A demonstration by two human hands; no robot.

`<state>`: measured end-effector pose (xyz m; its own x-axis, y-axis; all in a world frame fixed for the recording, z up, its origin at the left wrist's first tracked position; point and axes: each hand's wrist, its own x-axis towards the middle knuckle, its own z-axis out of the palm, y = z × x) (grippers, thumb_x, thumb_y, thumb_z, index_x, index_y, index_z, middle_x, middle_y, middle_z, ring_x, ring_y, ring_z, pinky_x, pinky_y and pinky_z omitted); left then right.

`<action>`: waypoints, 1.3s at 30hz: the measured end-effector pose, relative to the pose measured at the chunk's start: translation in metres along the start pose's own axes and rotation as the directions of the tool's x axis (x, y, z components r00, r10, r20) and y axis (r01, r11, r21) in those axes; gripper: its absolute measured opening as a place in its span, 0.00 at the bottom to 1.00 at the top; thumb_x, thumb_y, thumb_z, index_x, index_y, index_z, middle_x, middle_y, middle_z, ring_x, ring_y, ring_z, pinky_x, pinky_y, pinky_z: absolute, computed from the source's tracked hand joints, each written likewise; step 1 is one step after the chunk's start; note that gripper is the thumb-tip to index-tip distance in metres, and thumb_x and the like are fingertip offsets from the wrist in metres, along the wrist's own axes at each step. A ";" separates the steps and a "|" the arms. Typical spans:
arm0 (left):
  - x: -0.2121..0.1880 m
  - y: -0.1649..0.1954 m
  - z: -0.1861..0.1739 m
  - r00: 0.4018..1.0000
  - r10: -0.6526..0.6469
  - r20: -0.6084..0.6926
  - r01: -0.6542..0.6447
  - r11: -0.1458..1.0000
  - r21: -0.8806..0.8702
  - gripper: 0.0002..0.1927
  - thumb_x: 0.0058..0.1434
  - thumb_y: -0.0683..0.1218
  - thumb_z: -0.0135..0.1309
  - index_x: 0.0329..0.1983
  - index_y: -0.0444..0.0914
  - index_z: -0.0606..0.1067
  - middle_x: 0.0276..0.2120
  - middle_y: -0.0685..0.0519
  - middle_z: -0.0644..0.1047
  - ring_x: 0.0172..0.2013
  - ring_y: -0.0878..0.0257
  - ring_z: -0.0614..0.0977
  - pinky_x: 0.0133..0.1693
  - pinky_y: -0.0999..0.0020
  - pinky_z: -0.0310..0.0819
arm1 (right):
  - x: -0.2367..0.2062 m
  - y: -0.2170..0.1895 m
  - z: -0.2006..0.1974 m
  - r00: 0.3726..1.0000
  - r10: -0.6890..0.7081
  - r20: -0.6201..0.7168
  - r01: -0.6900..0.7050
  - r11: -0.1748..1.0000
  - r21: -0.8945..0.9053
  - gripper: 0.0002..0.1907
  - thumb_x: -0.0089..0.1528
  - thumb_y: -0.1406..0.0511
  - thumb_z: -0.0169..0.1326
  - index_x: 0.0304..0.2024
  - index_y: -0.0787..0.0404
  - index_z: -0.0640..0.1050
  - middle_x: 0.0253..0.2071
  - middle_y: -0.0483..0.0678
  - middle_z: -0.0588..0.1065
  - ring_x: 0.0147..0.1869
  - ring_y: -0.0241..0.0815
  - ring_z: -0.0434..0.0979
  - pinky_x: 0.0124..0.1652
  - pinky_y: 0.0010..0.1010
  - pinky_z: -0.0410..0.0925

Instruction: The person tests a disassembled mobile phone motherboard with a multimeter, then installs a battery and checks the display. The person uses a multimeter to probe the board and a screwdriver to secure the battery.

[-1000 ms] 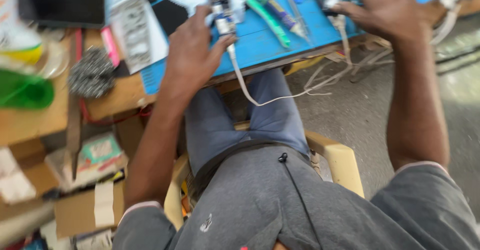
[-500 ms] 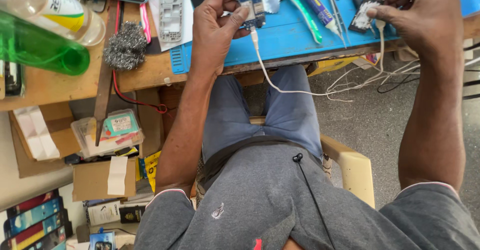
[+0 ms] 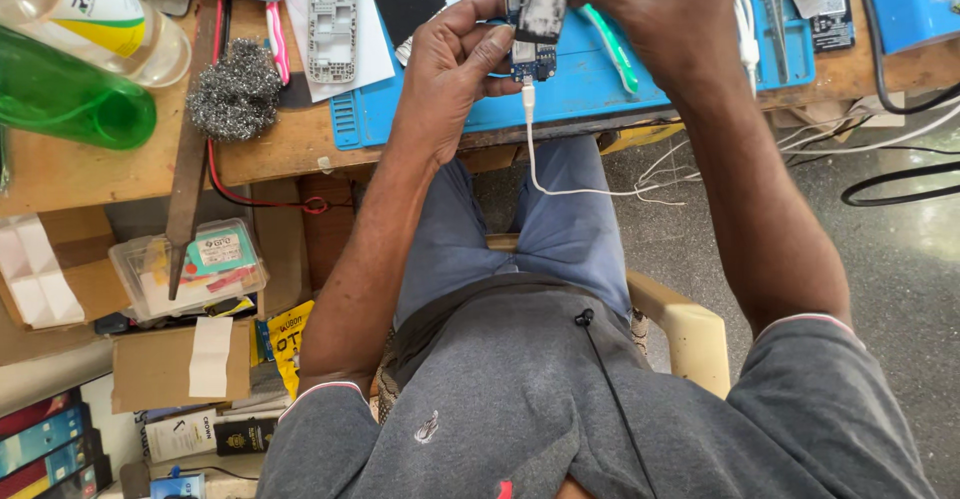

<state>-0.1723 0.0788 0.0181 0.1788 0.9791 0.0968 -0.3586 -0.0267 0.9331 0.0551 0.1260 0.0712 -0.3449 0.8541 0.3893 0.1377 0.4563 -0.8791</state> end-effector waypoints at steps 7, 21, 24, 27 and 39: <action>0.002 -0.007 -0.004 1.000 -0.018 0.002 0.019 0.997 -0.076 0.15 0.75 0.41 0.51 0.63 0.33 0.73 0.41 0.55 0.82 0.36 0.73 0.81 0.38 0.72 0.84 | 0.010 0.008 0.010 0.994 0.041 0.100 -0.054 0.991 0.123 0.09 0.67 0.70 0.65 0.49 0.62 0.81 0.44 0.43 0.81 0.48 0.30 0.82 0.49 0.22 0.75; 0.003 -0.011 -0.007 0.998 -0.029 0.050 0.038 0.983 -0.182 0.16 0.76 0.41 0.50 0.64 0.32 0.72 0.42 0.55 0.80 0.36 0.73 0.79 0.41 0.72 0.84 | 0.013 0.020 0.008 0.993 -0.032 0.113 0.042 0.996 -0.080 0.09 0.71 0.69 0.66 0.53 0.64 0.82 0.48 0.46 0.82 0.51 0.33 0.82 0.52 0.26 0.74; 0.004 -0.011 -0.009 0.998 -0.036 0.058 0.047 0.978 -0.203 0.16 0.75 0.41 0.50 0.63 0.32 0.71 0.42 0.55 0.81 0.36 0.73 0.79 0.41 0.72 0.83 | 0.012 0.021 0.009 0.991 -0.063 0.115 0.075 0.991 -0.110 0.08 0.71 0.70 0.65 0.52 0.64 0.82 0.49 0.46 0.83 0.52 0.34 0.82 0.53 0.26 0.74; 0.003 -0.010 -0.010 0.997 -0.039 0.069 0.054 0.971 -0.234 0.16 0.75 0.41 0.50 0.63 0.31 0.71 0.42 0.54 0.81 0.36 0.72 0.80 0.41 0.71 0.83 | 0.012 0.023 0.009 0.989 -0.076 0.128 0.099 0.977 -0.189 0.08 0.71 0.70 0.65 0.53 0.64 0.83 0.48 0.46 0.83 0.49 0.33 0.80 0.50 0.25 0.72; 0.003 -0.008 -0.012 0.996 -0.043 0.083 0.064 0.960 -0.272 0.17 0.76 0.43 0.50 0.63 0.30 0.71 0.42 0.52 0.80 0.37 0.72 0.81 0.42 0.70 0.85 | 0.015 0.012 0.002 0.960 -0.057 0.274 0.126 0.962 -0.241 0.18 0.65 0.67 0.72 0.55 0.61 0.81 0.42 0.41 0.76 0.47 0.30 0.74 0.48 0.23 0.69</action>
<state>-0.1801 0.0844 0.0067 0.2694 0.9593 0.0851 -0.5822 0.0918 0.8079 0.0496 0.1434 0.0663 -0.5931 0.7258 0.3485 0.3126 0.6065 -0.7311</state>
